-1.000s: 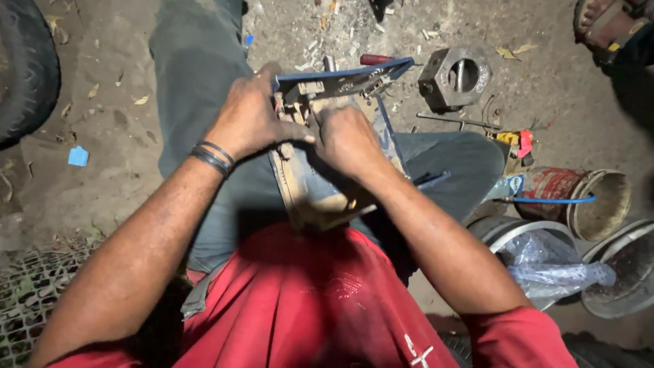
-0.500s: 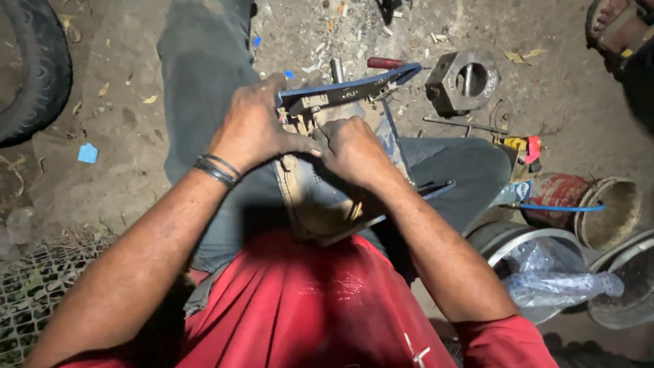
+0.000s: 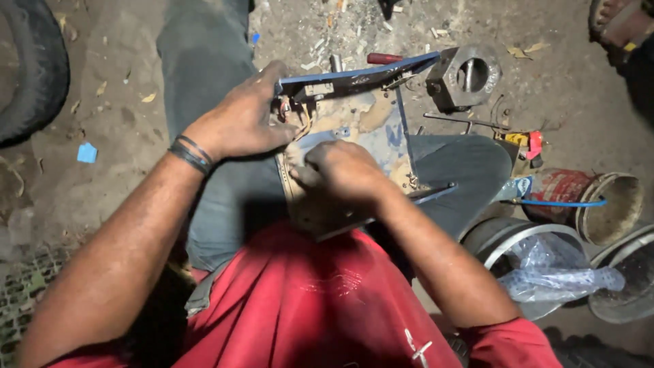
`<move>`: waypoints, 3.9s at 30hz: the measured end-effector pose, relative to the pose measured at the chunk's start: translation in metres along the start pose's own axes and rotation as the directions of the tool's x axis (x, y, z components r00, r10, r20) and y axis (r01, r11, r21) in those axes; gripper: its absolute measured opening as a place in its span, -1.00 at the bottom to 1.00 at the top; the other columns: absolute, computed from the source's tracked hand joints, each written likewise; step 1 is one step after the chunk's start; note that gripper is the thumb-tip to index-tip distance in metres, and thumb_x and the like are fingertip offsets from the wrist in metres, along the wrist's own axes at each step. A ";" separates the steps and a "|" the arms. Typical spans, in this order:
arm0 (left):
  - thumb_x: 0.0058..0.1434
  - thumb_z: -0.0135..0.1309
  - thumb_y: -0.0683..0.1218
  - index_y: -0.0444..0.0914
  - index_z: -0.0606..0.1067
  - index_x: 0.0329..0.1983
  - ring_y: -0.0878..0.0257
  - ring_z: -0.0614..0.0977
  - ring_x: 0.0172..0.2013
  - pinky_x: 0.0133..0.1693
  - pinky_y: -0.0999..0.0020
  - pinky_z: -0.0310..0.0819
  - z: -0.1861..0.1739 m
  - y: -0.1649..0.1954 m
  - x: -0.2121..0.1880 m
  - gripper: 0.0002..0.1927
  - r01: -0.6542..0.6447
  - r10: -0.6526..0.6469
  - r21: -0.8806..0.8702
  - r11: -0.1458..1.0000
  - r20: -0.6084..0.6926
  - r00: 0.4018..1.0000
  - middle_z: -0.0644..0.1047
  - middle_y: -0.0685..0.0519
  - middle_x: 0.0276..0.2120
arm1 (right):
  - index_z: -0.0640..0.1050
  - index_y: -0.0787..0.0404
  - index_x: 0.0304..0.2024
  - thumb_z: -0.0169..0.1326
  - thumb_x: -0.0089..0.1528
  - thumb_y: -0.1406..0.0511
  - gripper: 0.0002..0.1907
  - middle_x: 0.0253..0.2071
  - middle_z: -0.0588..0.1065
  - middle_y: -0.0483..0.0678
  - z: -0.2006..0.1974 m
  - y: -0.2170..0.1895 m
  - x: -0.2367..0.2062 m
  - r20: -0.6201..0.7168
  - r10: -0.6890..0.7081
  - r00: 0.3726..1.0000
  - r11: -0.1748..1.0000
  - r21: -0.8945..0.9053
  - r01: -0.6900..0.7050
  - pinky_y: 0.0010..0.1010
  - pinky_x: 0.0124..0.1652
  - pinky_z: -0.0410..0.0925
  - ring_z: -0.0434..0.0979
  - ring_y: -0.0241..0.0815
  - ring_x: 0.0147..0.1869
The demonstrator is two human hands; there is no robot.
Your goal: The person sits on the ground and uses a screwdriver to remove screws from a blue metal electronics casing. They open the casing, inspect the internal components and wires, and then use pliers to adjust or remove parts inside. The person continues to manipulate the casing and internal components throughout the clip.
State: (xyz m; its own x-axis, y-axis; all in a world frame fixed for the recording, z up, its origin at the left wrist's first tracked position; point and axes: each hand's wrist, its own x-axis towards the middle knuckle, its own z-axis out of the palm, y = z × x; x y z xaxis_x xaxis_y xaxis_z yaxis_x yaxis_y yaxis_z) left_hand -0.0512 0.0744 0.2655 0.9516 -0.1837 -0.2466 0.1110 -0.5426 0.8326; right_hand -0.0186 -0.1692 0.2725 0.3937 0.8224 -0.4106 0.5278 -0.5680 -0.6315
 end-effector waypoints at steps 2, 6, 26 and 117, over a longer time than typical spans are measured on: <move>0.03 0.26 -0.06 -0.54 0.17 0.34 -0.30 0.48 0.16 0.17 0.07 0.38 0.001 0.001 0.002 -0.12 -0.029 0.030 0.017 0.999 -0.016 0.999 0.45 -0.46 0.10 | 0.62 0.29 -0.37 0.20 0.28 0.12 -0.66 -0.37 0.55 -0.02 -0.012 0.010 0.003 -0.141 0.245 0.959 0.916 0.359 -0.181 -0.36 -0.24 0.39 0.55 -0.20 -0.26; 0.07 0.18 -0.06 -0.43 0.22 0.36 -0.23 0.54 0.12 0.12 0.08 0.43 -0.001 0.003 0.004 -0.20 0.122 -0.120 -0.059 0.991 0.024 0.992 0.52 -0.37 0.03 | 0.65 0.24 -0.24 0.13 0.27 0.25 -0.82 -0.34 0.61 -0.12 -0.022 0.019 0.023 -0.219 0.572 0.791 0.503 0.855 -0.126 -0.47 -0.21 0.43 0.53 -0.34 -0.25; 0.39 -0.07 0.26 -0.34 0.47 0.14 -0.29 0.54 0.02 0.05 -0.04 0.37 0.007 0.029 0.006 -0.40 0.296 -0.305 -0.072 0.952 -0.240 0.922 0.57 -0.38 -0.11 | 0.62 0.37 -0.21 -0.06 0.38 0.29 -0.70 -0.28 0.63 0.03 0.012 0.029 0.060 -0.235 0.311 0.921 0.767 0.635 -0.097 -0.28 -0.16 0.45 0.63 -0.14 -0.22; 0.42 -0.33 0.42 -0.39 0.48 0.07 0.01 0.57 0.06 0.17 0.19 0.31 -0.007 -0.016 0.026 -0.20 0.262 -0.265 -0.339 0.903 0.039 0.963 0.60 -0.20 0.04 | 0.52 0.25 -0.28 0.33 0.10 0.35 -0.77 -0.26 0.57 0.19 -0.013 -0.038 0.011 -0.822 -0.092 0.561 0.981 -0.172 -0.090 -0.10 -0.12 0.40 0.56 0.17 -0.15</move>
State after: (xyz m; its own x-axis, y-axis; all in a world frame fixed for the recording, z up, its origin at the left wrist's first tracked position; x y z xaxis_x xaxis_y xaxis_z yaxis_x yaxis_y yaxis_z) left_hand -0.0262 0.0839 0.2490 0.8761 -0.0653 -0.4778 0.4473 -0.2601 0.8557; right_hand -0.0250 -0.1384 0.3004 0.7913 0.4878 0.3685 0.6114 -0.6370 -0.4696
